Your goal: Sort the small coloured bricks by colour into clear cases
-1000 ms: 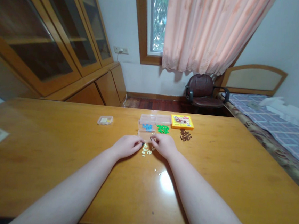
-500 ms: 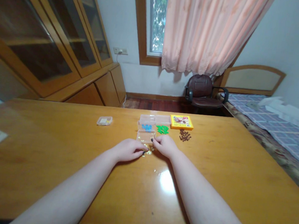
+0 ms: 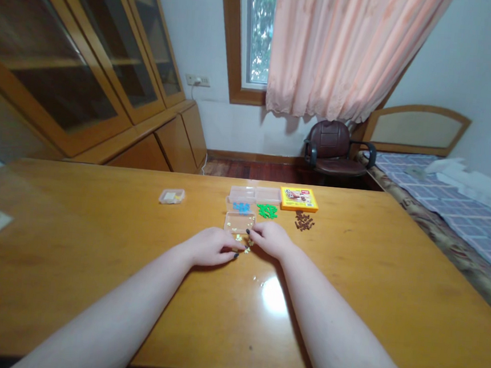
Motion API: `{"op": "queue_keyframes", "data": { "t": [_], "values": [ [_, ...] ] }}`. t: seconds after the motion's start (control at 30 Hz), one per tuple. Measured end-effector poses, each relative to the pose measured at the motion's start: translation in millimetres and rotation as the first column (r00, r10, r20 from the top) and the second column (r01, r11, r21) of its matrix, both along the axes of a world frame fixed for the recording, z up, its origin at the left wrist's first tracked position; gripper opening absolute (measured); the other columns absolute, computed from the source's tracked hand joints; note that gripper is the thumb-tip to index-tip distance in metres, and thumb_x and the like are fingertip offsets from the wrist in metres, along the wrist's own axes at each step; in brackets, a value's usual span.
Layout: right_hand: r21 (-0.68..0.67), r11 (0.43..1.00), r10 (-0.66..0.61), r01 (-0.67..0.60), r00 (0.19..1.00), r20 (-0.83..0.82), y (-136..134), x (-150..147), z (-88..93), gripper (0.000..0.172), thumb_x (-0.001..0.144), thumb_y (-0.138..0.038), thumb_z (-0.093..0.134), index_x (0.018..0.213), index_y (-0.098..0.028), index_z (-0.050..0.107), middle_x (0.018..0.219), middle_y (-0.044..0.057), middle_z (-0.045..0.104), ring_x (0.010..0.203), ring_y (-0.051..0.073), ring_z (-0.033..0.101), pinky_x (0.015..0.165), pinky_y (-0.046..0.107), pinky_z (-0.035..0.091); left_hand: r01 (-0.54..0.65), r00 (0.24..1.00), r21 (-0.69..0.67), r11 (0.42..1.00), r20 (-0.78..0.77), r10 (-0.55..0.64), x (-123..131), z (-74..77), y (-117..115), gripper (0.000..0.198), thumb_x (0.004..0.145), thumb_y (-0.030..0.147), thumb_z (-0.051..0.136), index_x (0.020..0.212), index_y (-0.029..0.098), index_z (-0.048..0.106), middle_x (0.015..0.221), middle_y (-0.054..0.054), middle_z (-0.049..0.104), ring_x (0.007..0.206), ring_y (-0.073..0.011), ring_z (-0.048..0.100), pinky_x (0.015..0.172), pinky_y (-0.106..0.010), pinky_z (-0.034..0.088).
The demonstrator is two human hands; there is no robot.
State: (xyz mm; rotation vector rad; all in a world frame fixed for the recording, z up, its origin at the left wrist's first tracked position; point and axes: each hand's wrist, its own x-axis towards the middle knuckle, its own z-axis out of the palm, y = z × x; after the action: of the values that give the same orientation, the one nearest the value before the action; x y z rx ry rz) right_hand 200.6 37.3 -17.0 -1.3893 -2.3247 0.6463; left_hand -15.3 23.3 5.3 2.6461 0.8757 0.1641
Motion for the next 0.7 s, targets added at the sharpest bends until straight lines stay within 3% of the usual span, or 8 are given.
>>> {"op": "queue_keyframes", "data": {
  "t": [0.2, 0.4, 0.6, 0.7],
  "values": [
    [-0.007, 0.999, -0.045, 0.045, 0.997, -0.058, -1.5, 0.2, -8.9, 0.038, 0.090, -0.035, 0.041, 0.059, -0.017, 0.055, 0.055, -0.001, 0.052, 0.055, 0.012, 0.045, 0.053, 0.023, 0.026, -0.049, 0.999, -0.013, 0.999, -0.003, 0.049, 0.0, -1.6, 1.4, 0.029, 0.085, 0.029, 0.047, 0.104, 0.031, 0.069, 0.095, 0.000, 0.072, 0.085, -0.0170, 0.065, 0.074, -0.024, 0.046],
    [-0.003, 0.972, -0.231, 0.235, 0.953, -0.196, -2.0, -4.5, -18.8, 0.035, 0.088, -0.038, 0.041, 0.064, -0.016, 0.057, 0.061, 0.000, 0.055, 0.060, 0.014, 0.048, 0.055, 0.023, 0.030, -0.126, 0.990, -0.055, 0.990, 0.060, 0.130, -2.1, -6.6, 4.2, 0.030, 0.084, 0.029, 0.048, 0.106, 0.030, 0.068, 0.100, 0.001, 0.071, 0.089, -0.0161, 0.063, 0.080, -0.024, 0.046],
    [-0.202, 0.978, -0.126, 0.057, 0.929, -0.348, -11.8, 11.5, -13.4, 0.019, 0.078, -0.030, 0.054, 0.078, -0.014, 0.064, 0.065, -0.001, 0.057, 0.060, 0.011, 0.049, 0.057, 0.022, 0.036, -0.196, 0.969, -0.144, 0.970, 0.120, 0.214, -4.2, -12.7, 9.6, 0.031, 0.082, 0.027, 0.050, 0.107, 0.025, 0.068, 0.076, 0.001, 0.067, 0.068, -0.0127, 0.058, 0.065, -0.021, 0.043],
    [-0.194, 0.980, -0.099, 0.049, 0.962, -0.256, -17.8, 19.9, -9.8, 0.021, 0.075, -0.028, 0.059, 0.089, -0.015, 0.068, 0.060, -0.003, 0.056, 0.055, 0.010, 0.046, 0.054, 0.022, 0.035, -0.209, 0.963, -0.138, 0.968, 0.140, 0.228, -4.6, -16.0, 11.7, 0.030, 0.081, 0.026, 0.051, 0.105, 0.024, 0.069, 0.069, 0.001, 0.063, 0.064, -0.0122, 0.055, 0.063, -0.021, 0.041]
  ]
}}
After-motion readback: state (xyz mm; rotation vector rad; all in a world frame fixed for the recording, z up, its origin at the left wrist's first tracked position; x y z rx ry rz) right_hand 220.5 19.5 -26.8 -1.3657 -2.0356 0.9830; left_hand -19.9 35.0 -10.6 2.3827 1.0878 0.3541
